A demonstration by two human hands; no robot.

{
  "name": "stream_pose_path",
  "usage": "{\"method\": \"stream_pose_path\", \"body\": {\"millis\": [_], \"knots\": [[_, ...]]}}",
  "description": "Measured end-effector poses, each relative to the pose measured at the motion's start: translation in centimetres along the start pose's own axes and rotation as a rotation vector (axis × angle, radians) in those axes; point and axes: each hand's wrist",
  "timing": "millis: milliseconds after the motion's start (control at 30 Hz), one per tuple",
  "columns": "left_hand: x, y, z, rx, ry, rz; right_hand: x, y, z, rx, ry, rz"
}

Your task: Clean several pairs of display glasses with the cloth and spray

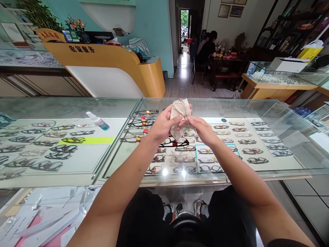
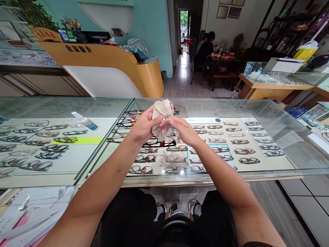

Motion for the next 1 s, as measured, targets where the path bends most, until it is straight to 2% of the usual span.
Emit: {"method": "stream_pose_path", "body": {"millis": [267, 367, 467, 767, 867, 1000], "knots": [[0.1, -0.1, 1.5, 0.112, -0.049, -0.231, 1.1, 0.2, -0.5, 0.023, 0.214, 0.025], [-0.1, -0.3, 1.7, 0.138, -0.034, -0.289, 1.4, 0.4, -0.4, 0.030, 0.217, 0.031], [-0.3, -0.4, 1.5, 0.132, -0.016, -0.275, 1.4, 0.5, -0.1, 0.049, 0.154, 0.039], [-0.4, 0.0, 0.3, 0.032, -0.014, -0.030, 0.2, 0.2, -0.7, 0.026, 0.089, -0.067], [-0.4, 0.0, 0.6, 0.049, -0.026, -0.074, 0.5, 0.2, -1.0, 0.026, 0.102, -0.045], [-0.3, -0.1, 1.7, 0.162, -0.075, -0.205, 1.2, 0.4, -0.9, 0.031, 0.181, -0.006]]}}
Point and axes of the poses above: each hand's wrist, its own y-axis away from the middle knuckle, its own x-axis out of the palm, z = x × y, and after that the axes turned 12 degrees about y, right-handed
